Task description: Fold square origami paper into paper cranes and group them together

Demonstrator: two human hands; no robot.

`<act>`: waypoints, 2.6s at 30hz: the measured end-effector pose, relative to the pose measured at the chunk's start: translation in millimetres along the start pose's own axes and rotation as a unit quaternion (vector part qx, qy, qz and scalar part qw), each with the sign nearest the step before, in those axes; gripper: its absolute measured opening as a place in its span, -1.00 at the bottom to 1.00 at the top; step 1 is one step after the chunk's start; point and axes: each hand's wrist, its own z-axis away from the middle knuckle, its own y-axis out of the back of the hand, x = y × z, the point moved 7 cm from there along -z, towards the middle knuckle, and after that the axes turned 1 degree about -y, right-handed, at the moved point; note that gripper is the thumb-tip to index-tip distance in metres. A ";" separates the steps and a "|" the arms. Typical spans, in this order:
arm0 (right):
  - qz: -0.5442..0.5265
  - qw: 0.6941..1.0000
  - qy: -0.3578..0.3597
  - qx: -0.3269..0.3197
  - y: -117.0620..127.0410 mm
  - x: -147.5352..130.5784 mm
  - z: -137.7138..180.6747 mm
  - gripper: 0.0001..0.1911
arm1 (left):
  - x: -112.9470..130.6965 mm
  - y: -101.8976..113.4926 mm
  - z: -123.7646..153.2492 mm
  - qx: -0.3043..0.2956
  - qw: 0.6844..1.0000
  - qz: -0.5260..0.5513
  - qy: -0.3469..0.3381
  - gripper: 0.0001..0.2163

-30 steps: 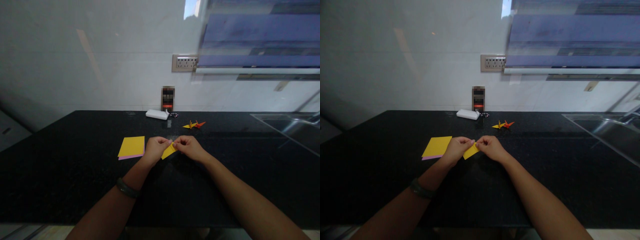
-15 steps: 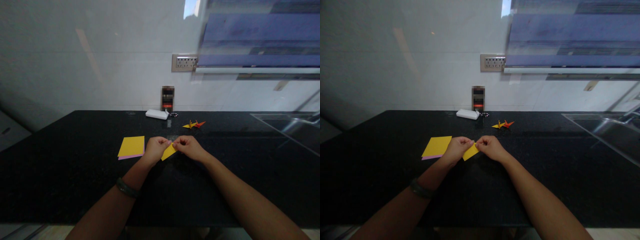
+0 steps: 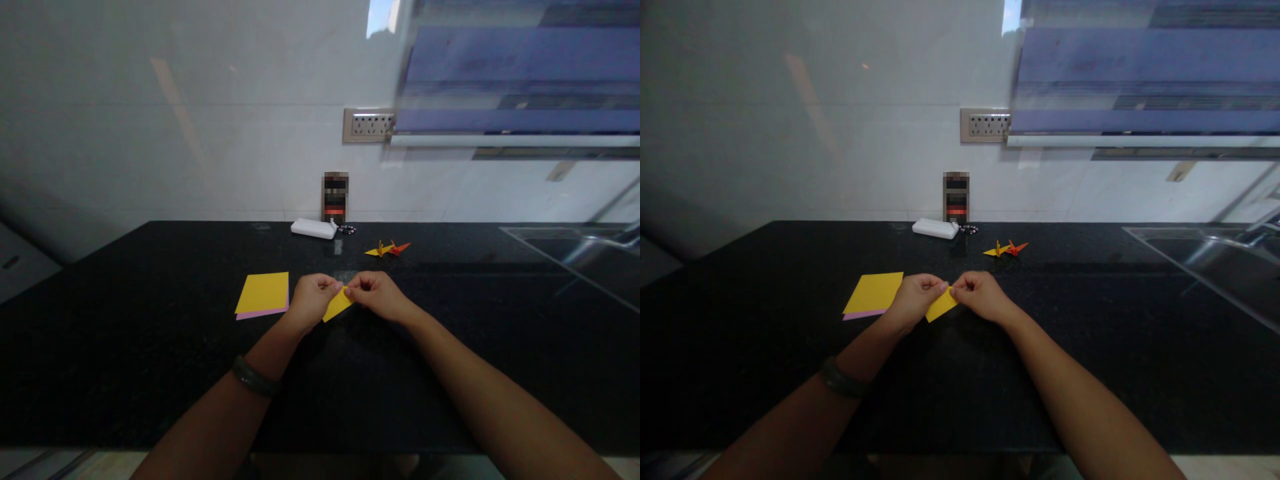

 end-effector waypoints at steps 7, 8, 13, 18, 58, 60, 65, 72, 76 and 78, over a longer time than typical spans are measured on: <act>0.005 1.000 -0.002 0.010 2.8 1.9 -1.8 -0.82 | -1.2 -1.5 -1.8 -0.020 1.000 -0.007 -0.012 -0.79; 0.001 1.000 -0.004 0.012 3.4 2.4 -2.0 -0.82 | -0.7 -1.4 -1.8 -0.020 1.000 -0.008 -0.013 -0.79; -0.007 1.000 -0.003 0.009 3.6 3.2 -2.3 -0.84 | 2.0 -0.6 -0.6 -0.013 1.000 -0.004 -0.014 -0.81; 0.017 0.999 0.028 0.013 1.8 -1.8 -1.4 -0.84 | 6.0 -3.5 1.7 -0.031 0.999 0.010 -0.028 -0.85; 0.194 0.923 0.267 0.199 18.6 -37.9 19.4 -0.80 | -8.7 -5.6 -2.1 -0.030 0.973 0.223 0.046 -0.80; 0.116 0.942 0.173 0.262 33.6 -22.5 12.9 -0.73 | -9.0 -9.8 -1.4 -0.058 0.975 0.210 0.047 -0.82; -0.085 0.986 0.000 0.145 25.5 7.4 -4.4 -0.69 | -9.1 -21.1 3.8 -0.127 0.976 0.166 0.054 -0.83; -0.091 0.987 0.016 0.129 22.0 4.1 -2.4 -0.80 | -5.8 -15.3 2.1 -0.093 0.976 0.188 0.059 -0.86; -0.008 0.988 0.077 0.134 23.1 -2.5 -1.1 -0.83 | -5.1 -13.8 1.1 -0.086 0.977 0.184 0.067 -0.86; 0.042 0.982 0.126 0.135 23.3 -10.0 1.1 -0.86 | -4.8 -13.7 1.0 -0.086 0.976 0.186 0.070 -0.87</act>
